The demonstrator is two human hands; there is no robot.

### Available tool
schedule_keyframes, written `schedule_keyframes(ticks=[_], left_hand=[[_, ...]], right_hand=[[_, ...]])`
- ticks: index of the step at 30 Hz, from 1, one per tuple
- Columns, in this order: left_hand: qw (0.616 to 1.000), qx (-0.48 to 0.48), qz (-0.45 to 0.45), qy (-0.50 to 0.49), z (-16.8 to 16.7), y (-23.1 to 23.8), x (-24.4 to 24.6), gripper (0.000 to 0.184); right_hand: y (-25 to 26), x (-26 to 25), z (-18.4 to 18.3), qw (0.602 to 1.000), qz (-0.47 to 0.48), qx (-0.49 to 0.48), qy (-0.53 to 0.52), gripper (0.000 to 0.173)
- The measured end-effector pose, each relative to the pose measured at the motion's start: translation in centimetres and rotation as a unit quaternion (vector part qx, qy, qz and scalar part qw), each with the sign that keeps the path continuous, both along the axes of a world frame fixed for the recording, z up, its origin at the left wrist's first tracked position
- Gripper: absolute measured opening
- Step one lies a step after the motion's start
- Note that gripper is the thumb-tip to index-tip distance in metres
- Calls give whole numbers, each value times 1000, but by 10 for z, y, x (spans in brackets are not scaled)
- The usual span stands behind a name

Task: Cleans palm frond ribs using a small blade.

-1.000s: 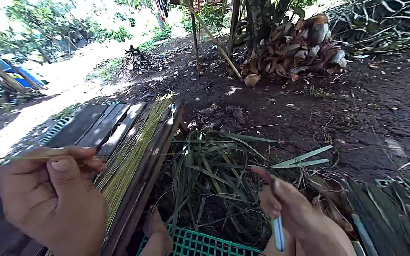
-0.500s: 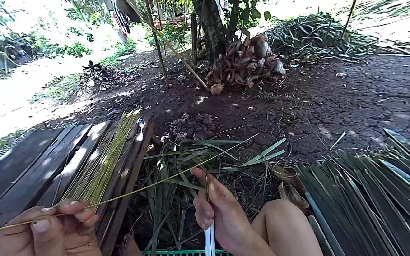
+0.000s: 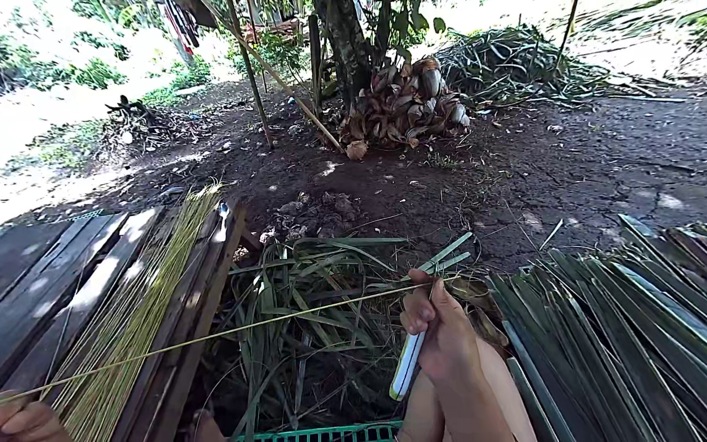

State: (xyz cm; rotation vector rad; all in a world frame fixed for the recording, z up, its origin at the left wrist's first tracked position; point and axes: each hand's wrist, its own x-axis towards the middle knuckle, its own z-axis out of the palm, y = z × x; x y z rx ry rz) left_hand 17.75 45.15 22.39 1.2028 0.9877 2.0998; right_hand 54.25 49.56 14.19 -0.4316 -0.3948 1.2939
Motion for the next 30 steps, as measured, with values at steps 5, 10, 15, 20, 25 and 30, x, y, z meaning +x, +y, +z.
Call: schedule_keyframes(ticks=[5,10,15,20,25,30], left_hand=[[969,-64,-126,205,7,-6,81,14],[925,-8,-169,340,-15,-4,130,6],[910,89,-152,374,-23,0,133,6],[901,119,-149,391,-22,-2,130,7],[905,115,-127,390,-21,-5,120,8],[899,133,-116,400,-27,-5,117,7]], right_hand=[[-21,-26,5,996,78,39,-9,29],[-47,-62,16,973,214,87,-5,31],[-57,-68,23,934,315,156,-65,41],[-43,-54,17,942,268,173,-103,38],[-13,-24,9,984,155,69,-53,34],[-31,-32,19,960,266,79,-27,73]])
